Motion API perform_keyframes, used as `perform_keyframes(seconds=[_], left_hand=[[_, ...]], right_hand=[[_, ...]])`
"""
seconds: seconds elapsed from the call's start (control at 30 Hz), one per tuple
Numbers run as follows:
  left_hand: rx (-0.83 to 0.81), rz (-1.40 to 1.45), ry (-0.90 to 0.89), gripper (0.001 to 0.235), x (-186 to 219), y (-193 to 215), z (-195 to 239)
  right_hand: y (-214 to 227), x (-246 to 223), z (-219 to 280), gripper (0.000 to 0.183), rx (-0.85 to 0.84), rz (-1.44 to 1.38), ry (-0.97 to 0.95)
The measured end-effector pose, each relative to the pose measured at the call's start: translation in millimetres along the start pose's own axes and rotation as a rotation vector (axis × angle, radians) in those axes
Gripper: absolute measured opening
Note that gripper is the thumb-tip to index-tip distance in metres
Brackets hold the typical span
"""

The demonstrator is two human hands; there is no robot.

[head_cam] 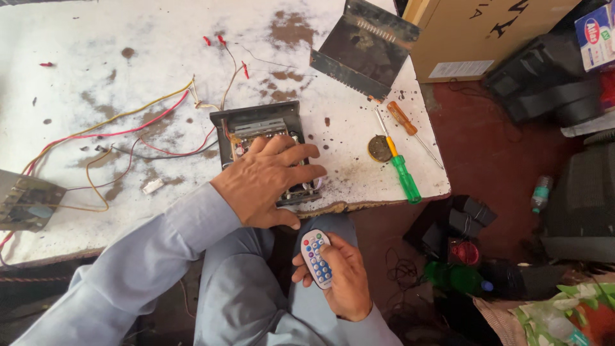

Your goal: The person sits on the floor and uses a screwdriver to adjust components inside an open electronic device. They manipulate wires and circuit boards, then test the device using a remote control.

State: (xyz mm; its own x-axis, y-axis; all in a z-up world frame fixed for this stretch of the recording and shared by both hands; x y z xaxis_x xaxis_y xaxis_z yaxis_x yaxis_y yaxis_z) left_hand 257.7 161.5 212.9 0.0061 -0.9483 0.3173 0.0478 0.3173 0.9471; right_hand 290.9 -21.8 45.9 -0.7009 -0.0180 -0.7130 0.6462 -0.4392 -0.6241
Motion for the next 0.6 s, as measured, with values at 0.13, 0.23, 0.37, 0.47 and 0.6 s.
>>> perform_keyframes(seconds=[0.13, 0.23, 0.37, 0.47, 0.6], left_hand=[[-0.022, -0.051, -0.024, 0.088, -2, -9, -9], [-0.016, -0.044, -0.037, 0.083, -4, -13, -9], [0.018, -0.032, -0.068, 0.08, -5, -13, -8], [0.013, -0.003, -0.074, 0.078, -7, -16, -7], [0.034, 0.029, -0.103, 0.077, -8, -17, -7]], right_hand=[[0, -1, -1, 0.03, -0.016, -0.056, -0.012], [0, -2, -2, 0.031, -0.017, -0.022, -0.024], [2, -2, -3, 0.031, 0.021, -0.036, -0.048], [0, -2, -4, 0.03, 0.003, -0.043, -0.049], [-1, -4, -5, 0.03, -0.011, -0.047, -0.039]])
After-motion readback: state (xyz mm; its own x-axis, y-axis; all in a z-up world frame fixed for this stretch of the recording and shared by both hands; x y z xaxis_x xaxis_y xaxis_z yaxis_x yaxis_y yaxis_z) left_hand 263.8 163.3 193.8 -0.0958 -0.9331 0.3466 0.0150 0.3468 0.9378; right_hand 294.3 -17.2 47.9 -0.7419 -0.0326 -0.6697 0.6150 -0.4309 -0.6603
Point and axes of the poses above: each hand's wrist, its own z-axis away from the middle knuckle, its own y-axis out of the back of the hand, x = y × z, the point moved 6 cm from there along -z, towards the middle knuckle, and after that the axes turned 7 degrees about -x, right-handed, at the moved point
